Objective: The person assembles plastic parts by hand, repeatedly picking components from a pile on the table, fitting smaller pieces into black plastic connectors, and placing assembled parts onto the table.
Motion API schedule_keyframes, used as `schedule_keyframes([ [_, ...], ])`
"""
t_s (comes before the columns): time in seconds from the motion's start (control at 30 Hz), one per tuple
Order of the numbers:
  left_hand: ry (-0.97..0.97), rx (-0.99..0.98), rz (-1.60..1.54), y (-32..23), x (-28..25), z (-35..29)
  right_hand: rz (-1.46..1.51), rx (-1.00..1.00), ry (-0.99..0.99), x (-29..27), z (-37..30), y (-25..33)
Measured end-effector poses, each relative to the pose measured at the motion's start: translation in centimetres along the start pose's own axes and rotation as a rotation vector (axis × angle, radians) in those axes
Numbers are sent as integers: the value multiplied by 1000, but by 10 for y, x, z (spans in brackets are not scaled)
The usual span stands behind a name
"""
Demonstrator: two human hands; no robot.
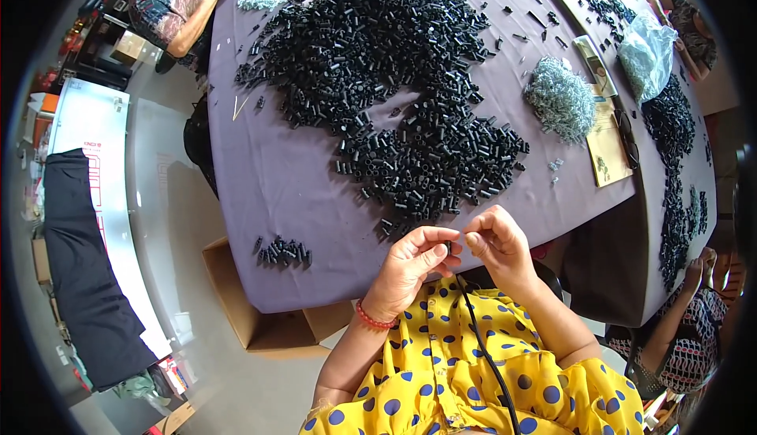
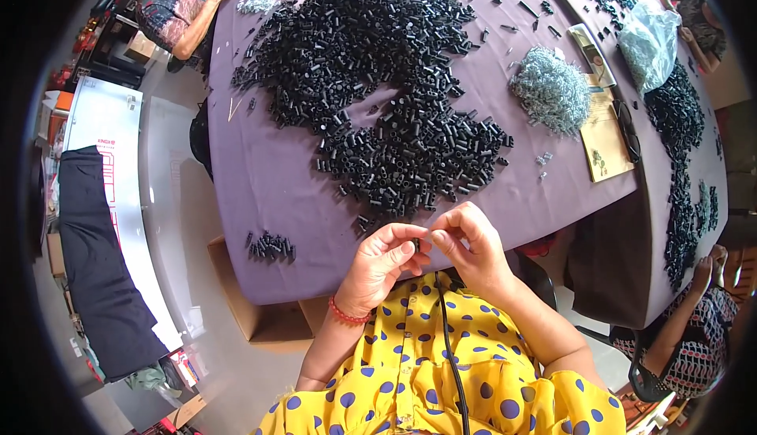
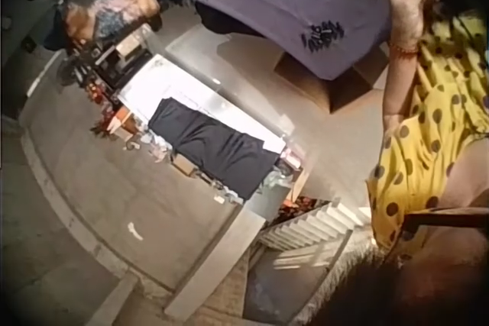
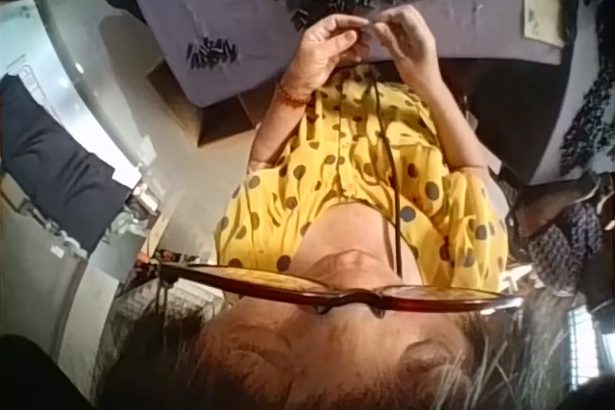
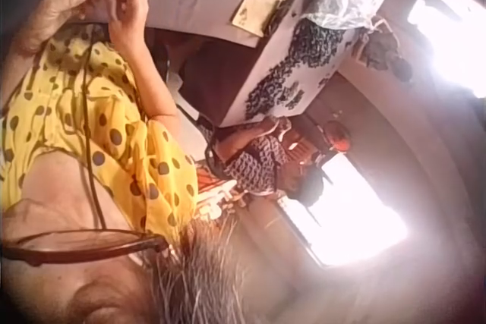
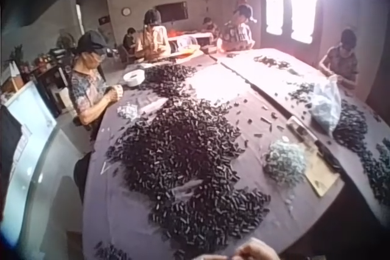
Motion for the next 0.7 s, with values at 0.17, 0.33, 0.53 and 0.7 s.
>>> schedule_keyframes([
  [0.17,-10,-9,-13,-1,0,-1,130,127,3,3,2,-8],
  [0.33,-42,94,158,-2,-1,2,30,28,29,5,1,-9],
  [0.53,-56,136,322,-6,3,1,-52,-38,37,7,3,-3],
  [0.7,-52,136,340,-6,4,1,-94,-44,63,9,4,1],
])
Point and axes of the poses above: each hand's wrist, its own z-axis towards the middle knuckle, its own x-axis out of the palm, y = z × x, the point moved 7 cm from there along z, towards the middle knuckle, and after that the axes turned 8 degrees about z, right-handed, at the moved point
